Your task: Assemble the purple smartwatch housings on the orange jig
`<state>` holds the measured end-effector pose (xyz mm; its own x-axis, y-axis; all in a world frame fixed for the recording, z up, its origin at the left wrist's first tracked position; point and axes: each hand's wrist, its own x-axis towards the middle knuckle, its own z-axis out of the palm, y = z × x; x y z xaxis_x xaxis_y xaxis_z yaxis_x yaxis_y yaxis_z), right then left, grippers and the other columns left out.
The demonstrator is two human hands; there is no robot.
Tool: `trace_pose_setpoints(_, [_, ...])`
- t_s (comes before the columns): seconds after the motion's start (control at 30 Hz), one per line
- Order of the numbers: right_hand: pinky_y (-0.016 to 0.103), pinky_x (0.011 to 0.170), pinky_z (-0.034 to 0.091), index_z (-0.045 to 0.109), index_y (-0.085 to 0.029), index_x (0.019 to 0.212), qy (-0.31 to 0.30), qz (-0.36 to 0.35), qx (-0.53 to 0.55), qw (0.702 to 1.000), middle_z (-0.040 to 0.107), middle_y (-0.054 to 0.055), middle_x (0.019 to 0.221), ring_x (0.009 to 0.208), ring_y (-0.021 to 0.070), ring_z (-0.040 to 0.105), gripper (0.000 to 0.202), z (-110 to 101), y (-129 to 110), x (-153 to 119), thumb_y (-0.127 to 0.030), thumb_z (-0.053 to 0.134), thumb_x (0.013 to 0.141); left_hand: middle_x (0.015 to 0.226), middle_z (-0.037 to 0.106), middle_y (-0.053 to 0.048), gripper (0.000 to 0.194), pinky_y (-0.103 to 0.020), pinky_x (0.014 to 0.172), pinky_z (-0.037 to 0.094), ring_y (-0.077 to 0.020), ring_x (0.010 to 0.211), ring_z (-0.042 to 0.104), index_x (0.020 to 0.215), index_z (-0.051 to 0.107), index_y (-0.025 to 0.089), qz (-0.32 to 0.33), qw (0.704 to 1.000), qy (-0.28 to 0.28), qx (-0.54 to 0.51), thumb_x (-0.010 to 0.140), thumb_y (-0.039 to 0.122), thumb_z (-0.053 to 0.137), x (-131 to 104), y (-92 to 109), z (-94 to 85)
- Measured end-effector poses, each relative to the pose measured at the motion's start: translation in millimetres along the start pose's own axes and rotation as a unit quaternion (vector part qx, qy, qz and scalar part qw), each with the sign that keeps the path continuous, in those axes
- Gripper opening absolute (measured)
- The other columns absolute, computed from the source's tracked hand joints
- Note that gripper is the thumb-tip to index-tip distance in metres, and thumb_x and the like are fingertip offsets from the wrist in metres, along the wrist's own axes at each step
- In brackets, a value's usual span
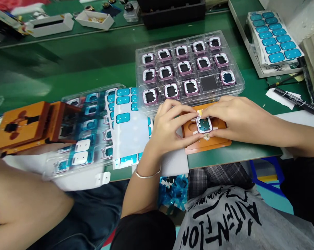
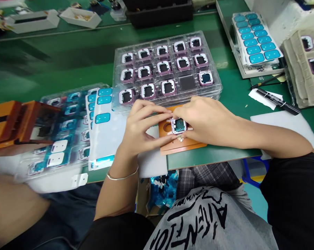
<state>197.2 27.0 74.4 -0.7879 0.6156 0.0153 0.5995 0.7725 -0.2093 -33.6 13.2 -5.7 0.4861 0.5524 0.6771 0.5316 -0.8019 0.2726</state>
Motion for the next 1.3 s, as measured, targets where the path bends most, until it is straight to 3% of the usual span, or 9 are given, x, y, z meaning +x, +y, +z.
trace_pose_setpoints(0.33, [0.031, 0.065, 0.038, 0.07, -0.014, 0.12, -0.051, 0.054, -0.019, 0.997, 0.076, 0.009, 0.101, 0.09, 0.0274, 0.066, 0.03, -3, -7, 0, -0.024, 0.071, 0.092, 0.107, 0.074, -0.007, 0.04, -0.043, 0.081, 0.048, -0.0244, 0.095, 0.057, 0.115, 0.069, 0.024, -0.006, 1.0, -0.002, -0.002, 0.083, 0.047, 0.078, 0, 2, 0.4])
trace_pose_setpoints(0.57, [0.03, 0.058, 0.027, 0.073, -0.014, 0.106, -0.079, 0.062, -0.055, 0.993, 0.068, 0.009, 0.076, 0.078, 0.0264, 0.063, 0.022, -1, -5, 5, -0.03, 0.071, 0.092, 0.106, 0.072, -0.007, 0.042, -0.044, 0.085, 0.046, -0.0246, 0.099, 0.056, 0.117, 0.068, 0.022, -0.033, 0.998, -0.049, -0.01, 0.088, 0.053, 0.074, -4, 1, 1.7])
trace_pose_setpoints(0.77, [0.031, 0.063, 0.034, 0.065, -0.013, 0.12, -0.04, 0.036, -0.005, 0.999, 0.07, 0.01, 0.087, 0.081, 0.026, 0.064, 0.036, -1, -2, 5, -0.024, 0.071, 0.086, 0.105, 0.071, -0.005, 0.042, -0.039, 0.083, 0.046, -0.02, 0.093, 0.059, 0.117, 0.066, 0.023, -0.023, 0.999, 0.018, -0.033, 0.088, 0.052, 0.076, 1, 5, 4.4])
trace_pose_setpoints(0.9, [0.03, 0.067, 0.041, 0.057, -0.016, 0.116, 0.011, 0.035, 0.14, 0.989, 0.07, 0.006, 0.091, 0.082, 0.0221, 0.065, 0.037, 6, 0, 6, -0.023, 0.071, 0.083, 0.11, 0.07, -0.006, 0.045, -0.038, 0.084, 0.048, -0.0195, 0.096, 0.059, 0.126, 0.065, 0.026, -0.005, 0.999, 0.039, -0.037, 0.091, 0.054, 0.071, 3, 6, 6.3])
trace_pose_setpoints(1.0, [0.028, 0.068, 0.045, 0.05, -0.021, 0.112, 0.025, 0.032, 0.324, 0.945, 0.07, 0.0, 0.09, 0.079, 0.0171, 0.065, 0.042, 7, 3, 10, -0.023, 0.074, 0.077, 0.122, 0.066, -0.007, 0.061, -0.039, 0.087, 0.05, -0.0216, 0.105, 0.06, 0.142, 0.058, 0.032, 0.001, 0.997, 0.039, -0.065, 0.09, 0.063, 0.066, 1, 3, 5.0])
trace_pose_setpoints(1.1, [0.026, 0.068, 0.05, 0.044, -0.024, 0.112, -0.008, 0.02, 0.539, 0.842, 0.07, -0.003, 0.095, 0.078, 0.0139, 0.067, 0.045, 4, 7, 13, -0.022, 0.074, 0.077, 0.131, 0.06, -0.009, 0.077, -0.039, 0.089, 0.052, -0.0241, 0.116, 0.058, 0.152, 0.048, 0.035, -0.001, 0.993, 0.076, -0.086, 0.086, 0.071, 0.065, 0, 0, 2.0])
trace_pose_setpoints(1.2, [0.026, 0.074, 0.055, 0.045, -0.024, 0.113, -0.081, 0.021, 0.68, 0.729, 0.071, 0.0, 0.104, 0.082, 0.0127, 0.07, 0.046, 2, 11, 15, -0.019, 0.074, 0.078, 0.126, 0.061, -0.007, 0.07, -0.037, 0.085, 0.053, -0.0224, 0.112, 0.059, 0.151, 0.049, 0.036, 0.012, 0.989, 0.129, -0.071, 0.09, 0.066, 0.064, 0, -1, 0.5])
trace_pose_setpoints(1.3, [0.026, 0.08, 0.057, 0.047, -0.022, 0.113, -0.132, 0.015, 0.735, 0.665, 0.072, 0.001, 0.105, 0.087, 0.0129, 0.071, 0.045, 4, 12, 16, -0.018, 0.076, 0.079, 0.116, 0.065, -0.004, 0.055, -0.036, 0.082, 0.054, -0.0196, 0.102, 0.061, 0.146, 0.055, 0.039, 0.036, 0.985, 0.162, -0.046, 0.097, 0.062, 0.057, 0, -1, 1.2])
